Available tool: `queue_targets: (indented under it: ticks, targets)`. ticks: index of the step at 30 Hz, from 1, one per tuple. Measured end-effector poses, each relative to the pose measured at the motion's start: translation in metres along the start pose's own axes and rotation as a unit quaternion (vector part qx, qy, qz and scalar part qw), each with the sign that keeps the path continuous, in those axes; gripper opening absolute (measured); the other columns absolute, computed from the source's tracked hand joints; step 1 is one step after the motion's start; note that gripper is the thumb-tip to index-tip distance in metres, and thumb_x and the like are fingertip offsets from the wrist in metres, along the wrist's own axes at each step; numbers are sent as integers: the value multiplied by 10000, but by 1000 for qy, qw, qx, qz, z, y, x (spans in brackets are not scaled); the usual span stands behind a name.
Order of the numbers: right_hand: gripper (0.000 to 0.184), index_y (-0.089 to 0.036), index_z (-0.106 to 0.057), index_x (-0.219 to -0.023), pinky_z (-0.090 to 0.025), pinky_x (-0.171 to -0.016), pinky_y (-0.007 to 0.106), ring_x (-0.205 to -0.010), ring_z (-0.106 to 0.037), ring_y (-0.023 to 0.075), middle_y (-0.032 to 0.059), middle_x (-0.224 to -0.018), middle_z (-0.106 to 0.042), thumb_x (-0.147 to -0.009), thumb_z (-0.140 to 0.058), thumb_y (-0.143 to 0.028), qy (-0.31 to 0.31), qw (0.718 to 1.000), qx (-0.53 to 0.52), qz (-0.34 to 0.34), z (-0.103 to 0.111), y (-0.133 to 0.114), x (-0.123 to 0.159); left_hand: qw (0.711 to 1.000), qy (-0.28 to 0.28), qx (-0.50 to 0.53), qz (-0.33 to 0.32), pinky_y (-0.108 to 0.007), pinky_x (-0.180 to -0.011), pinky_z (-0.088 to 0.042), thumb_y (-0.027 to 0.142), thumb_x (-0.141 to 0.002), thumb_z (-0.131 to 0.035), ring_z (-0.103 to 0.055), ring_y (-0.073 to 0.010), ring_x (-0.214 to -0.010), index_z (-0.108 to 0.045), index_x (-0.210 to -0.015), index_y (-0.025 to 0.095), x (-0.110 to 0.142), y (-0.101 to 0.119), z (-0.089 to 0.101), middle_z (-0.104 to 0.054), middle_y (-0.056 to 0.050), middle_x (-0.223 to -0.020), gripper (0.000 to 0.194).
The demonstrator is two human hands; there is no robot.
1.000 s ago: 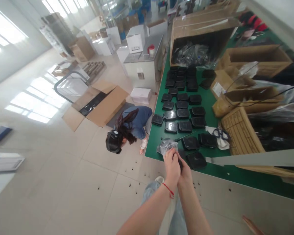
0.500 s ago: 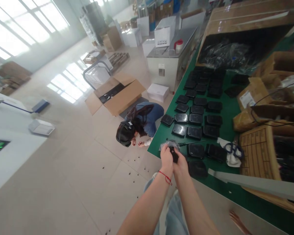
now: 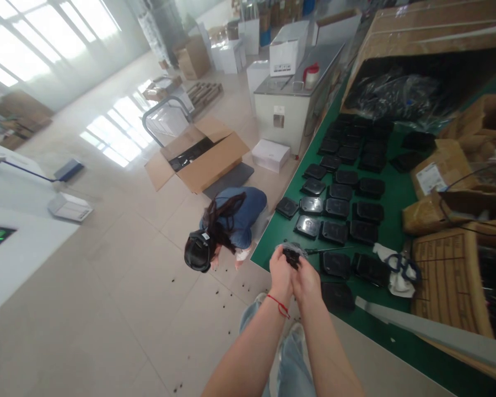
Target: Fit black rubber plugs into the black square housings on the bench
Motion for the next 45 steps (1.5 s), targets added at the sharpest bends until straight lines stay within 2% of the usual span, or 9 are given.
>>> queue_targets:
  ticks: [9,12,16,19,23,33,39,42,45]
  targets:
    - [298,-178,-702,-931,-556,-866,372,-981,-679,269,88,-914,-735,-651,-617,-238,0,971,207,116,7,-18,24,941,34,-317,-112,-346,-947,-433,133,-689,-699,-576,-211,-1020,-503,-813,201,-11,20,42,-593,-53,-964,241]
    - [349,-158,-704,-1008,-550,-873,403,-996,-673,280,152,-1065,-712,-718,-580,-306,-24,910,341,234,3,-33,36,887,-27,-448,-109,-307,-823,-456,183,-775,-629,-609,-203,-892,-428,-679,213,-19,17,46,-567,-24,-778,225]
    - [352,-152,-656,-1012,-552,-708,357,-766,-664,212,159,-1067,-677,-816,-502,-400,-2,812,465,353,8,-54,43,903,-71,-419,-59,-240,-580,-457,176,-816,-523,-631,-162,-612,-376,-636,223,-28,11,47,-495,34,-575,237]
    - [365,-176,-598,-933,-485,-640,338,-627,-587,195,84,-815,-662,-754,-583,-494,75,763,545,339,18,-65,34,915,-98,-391,-28,-209,-477,-438,144,-798,-478,-643,-151,-517,-382,-654,227,-29,13,43,-517,51,-522,191]
    - [342,-239,-431,-591,-361,-584,305,-541,-475,167,7,-543,-523,-805,-463,-505,-1,723,621,304,7,-75,24,917,-114,-381,-27,-194,-436,-416,107,-714,-492,-641,-153,-468,-417,-616,220,-25,35,35,-510,59,-441,168]
    - [427,-209,-533,-611,-353,-524,259,-478,-472,132,-18,-521,-539,-830,-492,-573,-33,815,503,285,-29,-111,43,909,-109,-386,-116,-174,-403,-350,138,-694,-537,-588,-125,-394,-430,-551,210,-3,100,21,-493,66,-384,192]
    - [378,-215,-556,-589,-409,-605,302,-564,-544,180,46,-556,-624,-784,-479,-530,38,756,571,319,-15,-118,3,922,-218,-321,-17,-177,-427,-449,277,-792,-602,-638,-131,-470,-474,-645,193,-17,69,12,-590,31,-512,213]
    - [280,-205,-617,-711,-467,-617,307,-619,-616,199,67,-662,-691,-764,-533,-467,45,781,562,268,-1,-123,-5,920,-225,-312,-73,-162,-420,-413,462,-824,-588,-590,-92,-455,-497,-711,192,-16,69,41,-585,40,-578,306]
    - [287,-197,-647,-913,-533,-652,344,-640,-674,215,81,-765,-729,-754,-588,-428,45,804,555,208,27,-119,8,899,-191,-382,-92,-170,-440,-376,505,-836,-525,-515,-71,-441,-472,-677,198,-2,55,121,-525,53,-543,350]
Point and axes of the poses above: each hand's wrist, its own x-axis away from the middle knuckle, its own z-axis out of the back of the hand, y = z × x, the point moved 3 cm from there along -x, towards the middle knuckle
